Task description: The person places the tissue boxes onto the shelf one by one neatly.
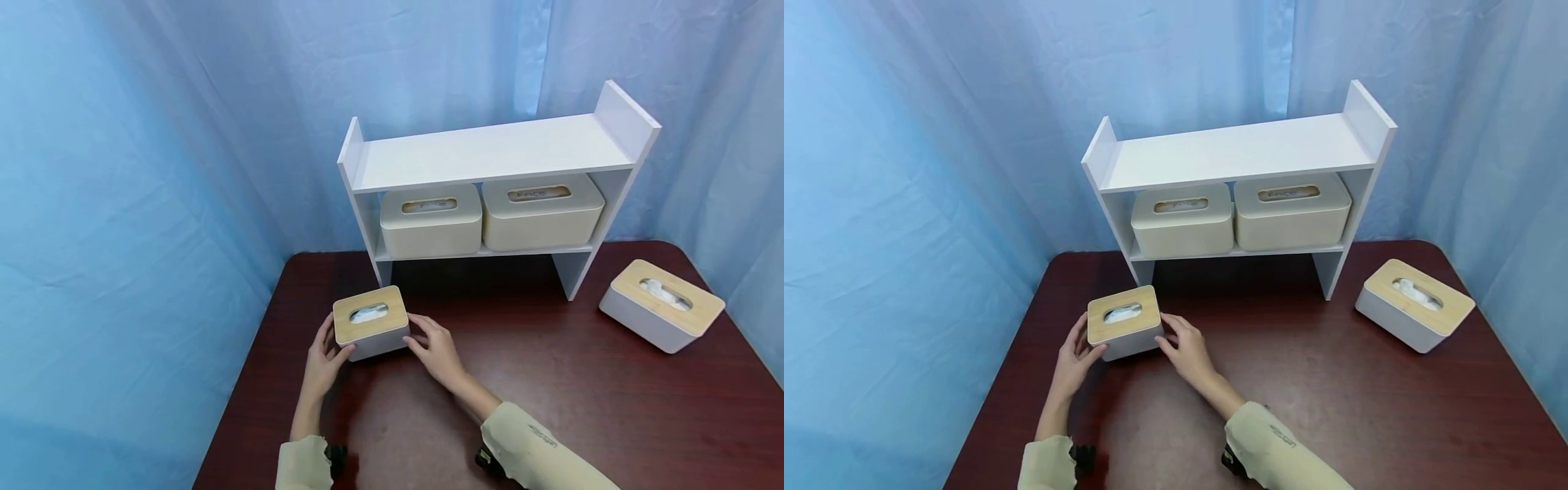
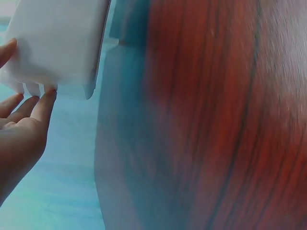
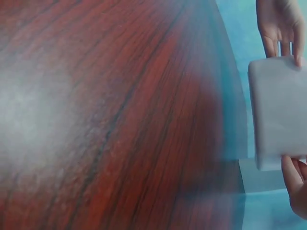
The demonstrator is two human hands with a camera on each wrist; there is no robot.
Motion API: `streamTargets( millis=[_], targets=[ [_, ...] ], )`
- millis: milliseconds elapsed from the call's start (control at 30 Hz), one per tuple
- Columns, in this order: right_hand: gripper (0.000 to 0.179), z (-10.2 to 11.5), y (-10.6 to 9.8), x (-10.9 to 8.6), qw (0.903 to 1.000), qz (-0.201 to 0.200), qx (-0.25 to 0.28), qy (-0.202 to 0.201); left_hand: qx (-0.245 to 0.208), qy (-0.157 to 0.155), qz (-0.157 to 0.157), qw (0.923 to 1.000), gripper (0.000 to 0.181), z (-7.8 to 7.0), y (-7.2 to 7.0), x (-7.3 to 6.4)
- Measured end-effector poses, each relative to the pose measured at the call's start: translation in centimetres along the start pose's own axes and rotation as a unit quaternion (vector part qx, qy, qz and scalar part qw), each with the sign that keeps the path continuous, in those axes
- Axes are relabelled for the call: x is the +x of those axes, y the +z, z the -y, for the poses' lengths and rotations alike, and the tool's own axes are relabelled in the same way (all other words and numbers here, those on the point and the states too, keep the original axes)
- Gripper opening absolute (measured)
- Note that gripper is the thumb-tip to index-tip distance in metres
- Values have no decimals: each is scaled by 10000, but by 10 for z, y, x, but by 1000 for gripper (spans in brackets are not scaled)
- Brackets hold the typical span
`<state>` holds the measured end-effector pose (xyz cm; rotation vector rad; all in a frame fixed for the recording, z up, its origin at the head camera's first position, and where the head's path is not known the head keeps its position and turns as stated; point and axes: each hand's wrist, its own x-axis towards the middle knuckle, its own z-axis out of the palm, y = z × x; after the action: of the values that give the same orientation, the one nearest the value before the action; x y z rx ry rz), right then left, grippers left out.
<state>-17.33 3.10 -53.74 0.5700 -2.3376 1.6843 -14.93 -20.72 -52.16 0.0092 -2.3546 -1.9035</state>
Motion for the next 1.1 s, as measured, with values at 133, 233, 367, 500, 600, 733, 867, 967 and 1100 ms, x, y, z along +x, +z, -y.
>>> streamTargets(
  millis=[133,233,367,500,600,733,867,967,1100],
  targets=[
    [38,-2,-8,-1,9993,-356,-7,-108,-117,68,99,9999,80,-10,7,-1],
    [36,-4,-15,-2,9982,-569,-96,-185,-110,137,185,9997,79,-24,13,-4],
    [34,-3,-25,-4,9959,-809,-218,-327,53,316,230,9992,78,-44,21,-9],
    [33,1,-35,-6,9946,-950,-209,-375,95,512,183,9985,76,-57,28,-12],
    [32,9,-44,-8,9935,-1045,-138,-431,100,587,129,9981,75,-65,33,-14],
    [32,36,-58,-9,9922,-1131,-113,-517,56,655,73,9978,75,-73,39,-14],
    [32,54,-69,-10,9901,-1236,-13,-665,45,876,20,9961,73,-82,44,-14],
    [32,53,-74,-9,9882,-1315,171,-770,98,1091,-16,9940,72,-89,47,-15],
    [35,44,-79,-6,9860,-1397,364,-836,127,1383,-52,9903,70,-100,50,-15]
  ],
)
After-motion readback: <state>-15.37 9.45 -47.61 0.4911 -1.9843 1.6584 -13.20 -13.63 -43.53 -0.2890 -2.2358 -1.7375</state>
